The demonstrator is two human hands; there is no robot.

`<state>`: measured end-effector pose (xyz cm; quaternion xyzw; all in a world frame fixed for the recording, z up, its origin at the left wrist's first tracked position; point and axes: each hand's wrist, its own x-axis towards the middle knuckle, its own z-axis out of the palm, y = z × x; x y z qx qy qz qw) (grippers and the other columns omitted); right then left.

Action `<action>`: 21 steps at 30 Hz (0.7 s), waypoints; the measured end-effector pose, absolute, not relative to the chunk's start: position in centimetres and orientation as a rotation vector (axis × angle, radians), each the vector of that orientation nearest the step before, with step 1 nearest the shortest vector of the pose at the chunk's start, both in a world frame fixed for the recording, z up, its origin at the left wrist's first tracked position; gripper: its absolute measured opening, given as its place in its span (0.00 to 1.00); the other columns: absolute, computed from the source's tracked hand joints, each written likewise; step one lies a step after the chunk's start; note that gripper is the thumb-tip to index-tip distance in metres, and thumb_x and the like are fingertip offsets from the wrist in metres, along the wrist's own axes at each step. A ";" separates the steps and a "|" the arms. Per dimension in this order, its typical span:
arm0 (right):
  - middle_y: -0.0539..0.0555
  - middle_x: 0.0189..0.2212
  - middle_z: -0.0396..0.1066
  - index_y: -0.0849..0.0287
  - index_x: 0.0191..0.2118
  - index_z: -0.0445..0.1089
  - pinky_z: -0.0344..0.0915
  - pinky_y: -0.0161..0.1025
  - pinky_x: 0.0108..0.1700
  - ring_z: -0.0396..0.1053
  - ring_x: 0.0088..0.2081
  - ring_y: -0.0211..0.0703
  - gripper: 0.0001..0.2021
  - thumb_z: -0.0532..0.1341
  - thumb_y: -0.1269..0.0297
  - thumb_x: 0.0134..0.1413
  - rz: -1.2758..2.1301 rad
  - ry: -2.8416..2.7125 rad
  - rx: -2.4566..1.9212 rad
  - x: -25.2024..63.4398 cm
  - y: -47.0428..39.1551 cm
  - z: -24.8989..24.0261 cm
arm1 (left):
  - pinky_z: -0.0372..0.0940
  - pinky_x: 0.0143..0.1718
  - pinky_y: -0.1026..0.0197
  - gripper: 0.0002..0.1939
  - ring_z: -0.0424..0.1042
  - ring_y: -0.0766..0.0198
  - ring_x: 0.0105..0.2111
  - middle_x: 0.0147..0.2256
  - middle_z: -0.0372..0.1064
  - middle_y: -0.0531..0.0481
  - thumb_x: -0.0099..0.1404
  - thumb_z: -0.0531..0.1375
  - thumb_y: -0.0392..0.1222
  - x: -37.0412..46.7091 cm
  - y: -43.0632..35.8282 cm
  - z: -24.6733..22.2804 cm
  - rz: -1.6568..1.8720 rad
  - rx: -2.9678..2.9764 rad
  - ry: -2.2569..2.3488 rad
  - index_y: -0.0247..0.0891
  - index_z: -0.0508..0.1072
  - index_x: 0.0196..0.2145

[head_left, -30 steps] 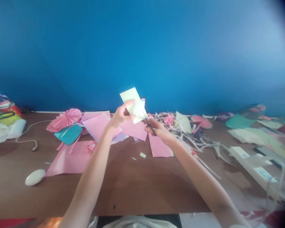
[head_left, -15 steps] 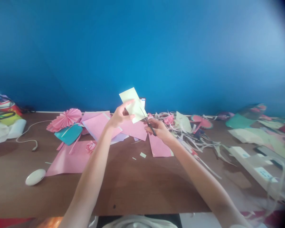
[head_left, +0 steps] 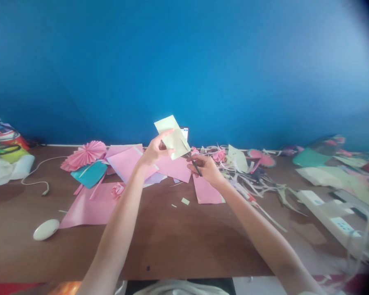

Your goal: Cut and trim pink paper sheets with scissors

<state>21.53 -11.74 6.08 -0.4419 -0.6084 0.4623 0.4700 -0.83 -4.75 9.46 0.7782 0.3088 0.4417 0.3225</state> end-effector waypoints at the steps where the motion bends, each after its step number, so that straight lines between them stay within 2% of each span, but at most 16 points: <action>1: 0.47 0.18 0.67 0.60 0.38 0.70 0.57 0.35 0.21 0.60 0.17 0.33 0.19 0.69 0.53 0.43 1.125 -1.495 -1.089 21.6 -11.7 6.0 | 0.62 0.56 0.48 0.40 0.66 0.48 0.55 0.61 0.60 0.43 0.58 0.62 0.49 -0.8 -4.7 9.5 1.164 2.056 0.810 0.43 0.54 0.66; 7: 0.48 0.17 0.67 0.61 0.38 0.71 0.56 0.35 0.19 0.58 0.15 0.33 0.19 0.68 0.52 0.44 1.098 -1.523 -1.119 21.7 -11.5 5.6 | 0.58 0.60 0.46 0.42 0.59 0.46 0.60 0.62 0.58 0.42 0.57 0.63 0.53 -0.9 -4.5 9.5 1.147 2.072 0.820 0.42 0.53 0.66; 11: 0.47 0.16 0.67 0.61 0.39 0.71 0.57 0.35 0.20 0.59 0.15 0.33 0.19 0.69 0.54 0.43 1.120 -1.494 -1.108 21.5 -11.5 5.5 | 0.59 0.59 0.47 0.42 0.58 0.46 0.61 0.62 0.57 0.42 0.56 0.64 0.51 -0.8 -4.7 9.4 1.182 2.003 0.776 0.43 0.55 0.65; 13: 0.48 0.17 0.68 0.61 0.40 0.72 0.59 0.36 0.21 0.60 0.15 0.34 0.20 0.69 0.55 0.43 1.128 -1.496 -1.103 21.5 -11.5 5.5 | 0.62 0.56 0.48 0.43 0.61 0.46 0.59 0.61 0.60 0.41 0.56 0.65 0.49 -0.6 -4.8 9.3 1.171 1.949 0.736 0.43 0.54 0.65; 17: 0.48 0.17 0.69 0.61 0.39 0.72 0.60 0.36 0.22 0.62 0.17 0.35 0.19 0.69 0.55 0.42 1.126 -1.514 -1.126 21.5 -11.6 5.8 | 0.70 0.44 0.50 0.47 0.71 0.47 0.50 0.54 0.67 0.39 0.54 0.67 0.50 0.1 -4.8 9.0 1.081 1.833 0.657 0.41 0.51 0.66; 21: 0.49 0.18 0.70 0.60 0.38 0.71 0.61 0.36 0.23 0.64 0.18 0.36 0.18 0.69 0.56 0.42 1.148 -1.498 -1.140 21.4 -11.7 6.1 | 0.70 0.45 0.51 0.47 0.71 0.47 0.50 0.55 0.67 0.38 0.53 0.68 0.50 0.4 -4.6 8.7 1.110 1.809 0.625 0.40 0.53 0.66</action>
